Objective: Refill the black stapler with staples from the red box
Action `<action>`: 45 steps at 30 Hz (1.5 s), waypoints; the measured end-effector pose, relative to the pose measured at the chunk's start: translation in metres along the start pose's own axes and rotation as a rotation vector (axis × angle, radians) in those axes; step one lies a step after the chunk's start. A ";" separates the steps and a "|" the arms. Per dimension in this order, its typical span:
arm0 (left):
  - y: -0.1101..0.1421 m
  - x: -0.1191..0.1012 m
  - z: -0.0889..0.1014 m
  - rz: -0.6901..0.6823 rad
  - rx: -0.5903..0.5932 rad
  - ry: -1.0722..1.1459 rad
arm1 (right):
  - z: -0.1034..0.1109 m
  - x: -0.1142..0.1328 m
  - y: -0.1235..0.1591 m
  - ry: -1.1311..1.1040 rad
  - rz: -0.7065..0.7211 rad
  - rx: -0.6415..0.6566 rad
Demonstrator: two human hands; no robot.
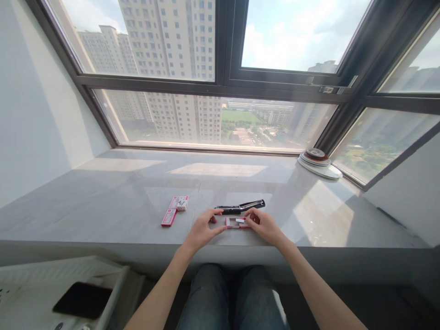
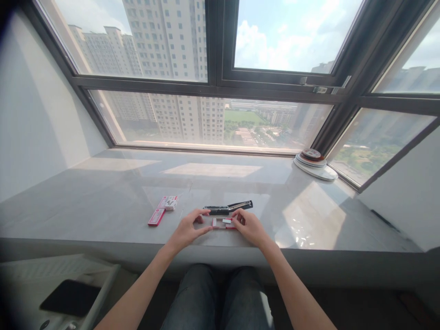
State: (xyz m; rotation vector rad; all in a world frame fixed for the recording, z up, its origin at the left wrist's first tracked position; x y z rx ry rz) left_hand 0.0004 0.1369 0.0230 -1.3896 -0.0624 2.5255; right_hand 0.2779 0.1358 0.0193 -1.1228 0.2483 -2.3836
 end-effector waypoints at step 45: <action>-0.017 0.003 -0.015 0.083 -0.079 -0.311 | -0.030 0.037 -0.066 0.126 0.096 0.112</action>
Point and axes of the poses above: each hand's wrist, its own y-axis away from the middle knuckle, its own z-axis out of the back of the hand, x = y × z, the point moved 2 cm from there along -y, towards the middle knuckle, and after that the axes turned 11 degrees about z, right-handed, at the moved point
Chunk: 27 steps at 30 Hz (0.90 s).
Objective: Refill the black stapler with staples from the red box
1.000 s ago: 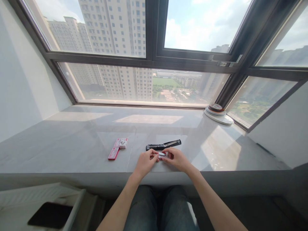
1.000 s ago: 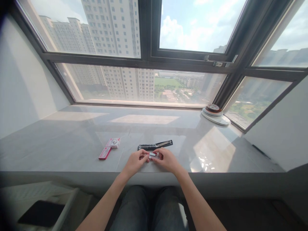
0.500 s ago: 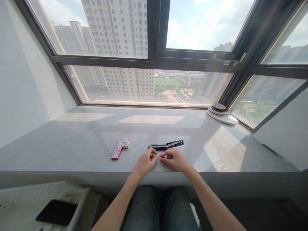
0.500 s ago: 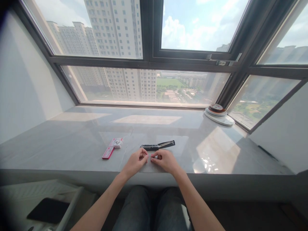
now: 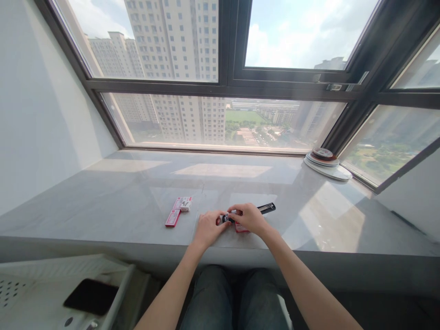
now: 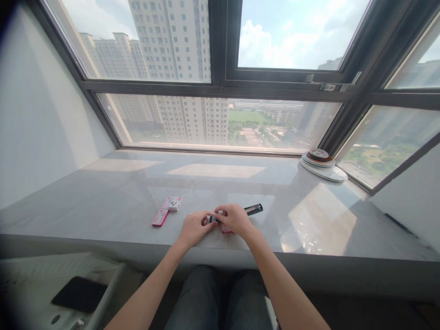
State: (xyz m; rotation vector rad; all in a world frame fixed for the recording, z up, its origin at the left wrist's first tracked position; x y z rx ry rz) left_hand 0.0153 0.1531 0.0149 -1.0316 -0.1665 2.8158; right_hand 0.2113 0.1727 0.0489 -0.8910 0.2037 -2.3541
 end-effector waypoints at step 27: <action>0.002 0.001 0.003 0.033 0.009 0.018 | -0.004 0.002 0.005 0.040 -0.014 0.032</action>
Point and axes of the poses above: each hand's wrist, its own y-axis away from the middle knuckle, its own z-axis out of the back of the hand, x = y × z, the point moved 2 cm from there along -y, towards the middle knuckle, and after that the axes turned 11 degrees about z, right-handed, at the moved point
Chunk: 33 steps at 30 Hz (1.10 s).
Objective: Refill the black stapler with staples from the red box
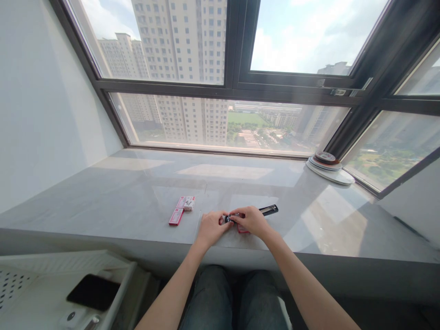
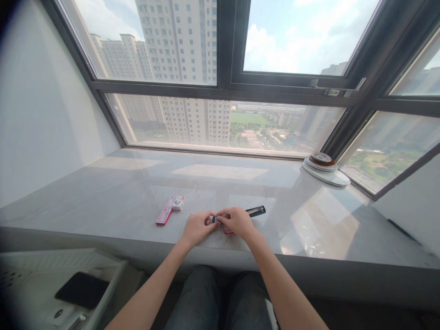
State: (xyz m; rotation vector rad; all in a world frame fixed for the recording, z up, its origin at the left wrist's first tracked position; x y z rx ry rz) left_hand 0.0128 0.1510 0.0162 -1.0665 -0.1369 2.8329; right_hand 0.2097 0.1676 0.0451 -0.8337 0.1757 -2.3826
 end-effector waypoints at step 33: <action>-0.007 0.000 -0.006 -0.040 0.015 0.220 | 0.006 -0.012 0.012 -0.127 -0.131 -0.155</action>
Point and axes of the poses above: each hand's wrist, its own y-axis away from the middle knuckle, its own z-axis out of the back of the hand, x = y × z, the point moved 2 cm from there along -y, towards the middle knuckle, and after that the axes turned 11 degrees about z, right-handed, at the moved point
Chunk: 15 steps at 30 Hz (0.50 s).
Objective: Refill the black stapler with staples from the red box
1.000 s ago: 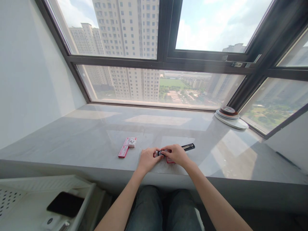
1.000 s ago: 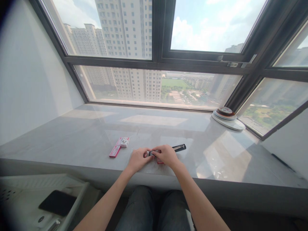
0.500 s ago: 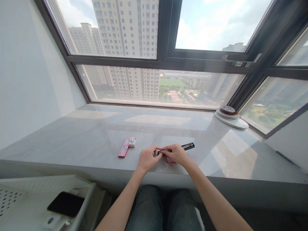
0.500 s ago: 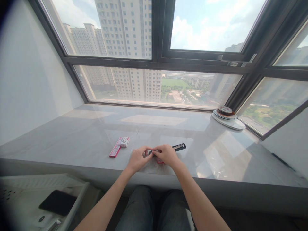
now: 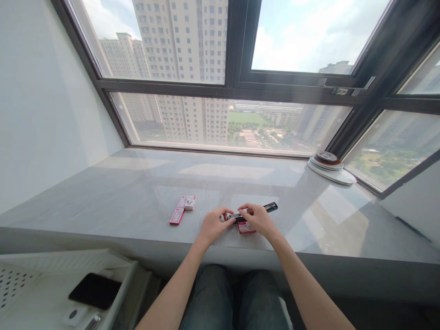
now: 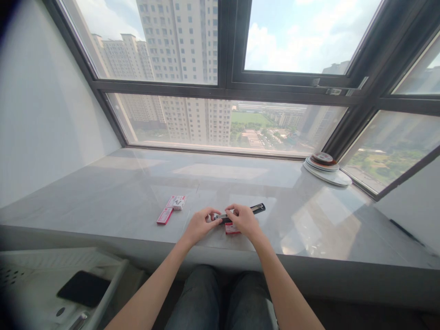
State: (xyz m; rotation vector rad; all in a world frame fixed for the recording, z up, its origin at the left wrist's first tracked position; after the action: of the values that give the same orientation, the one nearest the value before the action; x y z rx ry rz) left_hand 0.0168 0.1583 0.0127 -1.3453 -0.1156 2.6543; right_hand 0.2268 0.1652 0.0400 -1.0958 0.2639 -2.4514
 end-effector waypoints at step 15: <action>-0.002 0.002 -0.003 0.012 -0.001 0.032 | -0.018 0.000 0.005 0.048 -0.142 -0.078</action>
State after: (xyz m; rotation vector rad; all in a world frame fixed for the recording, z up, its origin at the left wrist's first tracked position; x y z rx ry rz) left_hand 0.0187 0.1606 0.0099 -1.3923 -0.1050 2.6413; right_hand 0.2154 0.1605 0.0262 -1.1247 0.3091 -2.6153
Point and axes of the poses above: each hand's wrist, its own y-axis away from the middle knuckle, its own z-axis out of the back of the hand, x = y × z, the point moved 2 cm from there along -y, towards the middle knuckle, and after that the axes turned 11 degrees about z, right-handed, at the moved point
